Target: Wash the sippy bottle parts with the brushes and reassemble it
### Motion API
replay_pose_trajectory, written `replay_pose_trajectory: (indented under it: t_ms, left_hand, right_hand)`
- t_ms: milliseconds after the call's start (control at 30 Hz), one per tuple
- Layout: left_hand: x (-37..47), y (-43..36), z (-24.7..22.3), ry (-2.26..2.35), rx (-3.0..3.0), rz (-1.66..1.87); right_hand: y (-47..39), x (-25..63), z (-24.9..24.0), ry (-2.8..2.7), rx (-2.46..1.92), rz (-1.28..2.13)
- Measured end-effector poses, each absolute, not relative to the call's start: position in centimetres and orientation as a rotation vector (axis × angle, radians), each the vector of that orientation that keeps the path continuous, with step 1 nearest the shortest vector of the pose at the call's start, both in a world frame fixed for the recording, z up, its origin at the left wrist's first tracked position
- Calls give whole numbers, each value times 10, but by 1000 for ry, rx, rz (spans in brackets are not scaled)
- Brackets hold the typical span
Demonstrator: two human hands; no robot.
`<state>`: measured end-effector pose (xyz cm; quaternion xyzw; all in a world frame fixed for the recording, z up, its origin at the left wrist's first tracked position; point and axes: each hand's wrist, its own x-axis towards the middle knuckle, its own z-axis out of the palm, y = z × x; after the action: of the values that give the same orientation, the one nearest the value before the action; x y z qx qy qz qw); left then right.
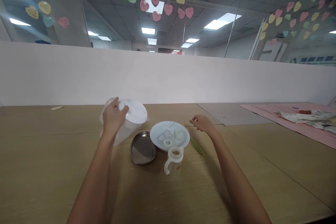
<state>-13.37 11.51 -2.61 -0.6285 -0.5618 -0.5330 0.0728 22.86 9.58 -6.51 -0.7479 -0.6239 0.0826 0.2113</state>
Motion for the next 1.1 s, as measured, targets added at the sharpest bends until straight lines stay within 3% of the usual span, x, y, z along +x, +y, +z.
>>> replay_pose_trajectory:
  t_ms: [300,500,833,1100]
  left_hand:
    - [-73,89,-15,-1303,-2019,-1556]
    - [-61,90,-18,-1103,-2031,-1474]
    - [-54,77,-13,-1023,-2089,-1353]
    - [-54,72,-10,-1032,-2126,-1348]
  right_hand:
    - [90,229,-59,-1755,-2096,300]
    - [97,239,-73,-1806,-2170,549]
    - [117,251,-119,-1892,-2362,1109]
    - [124,251,-129,-1888,-2418,1221]
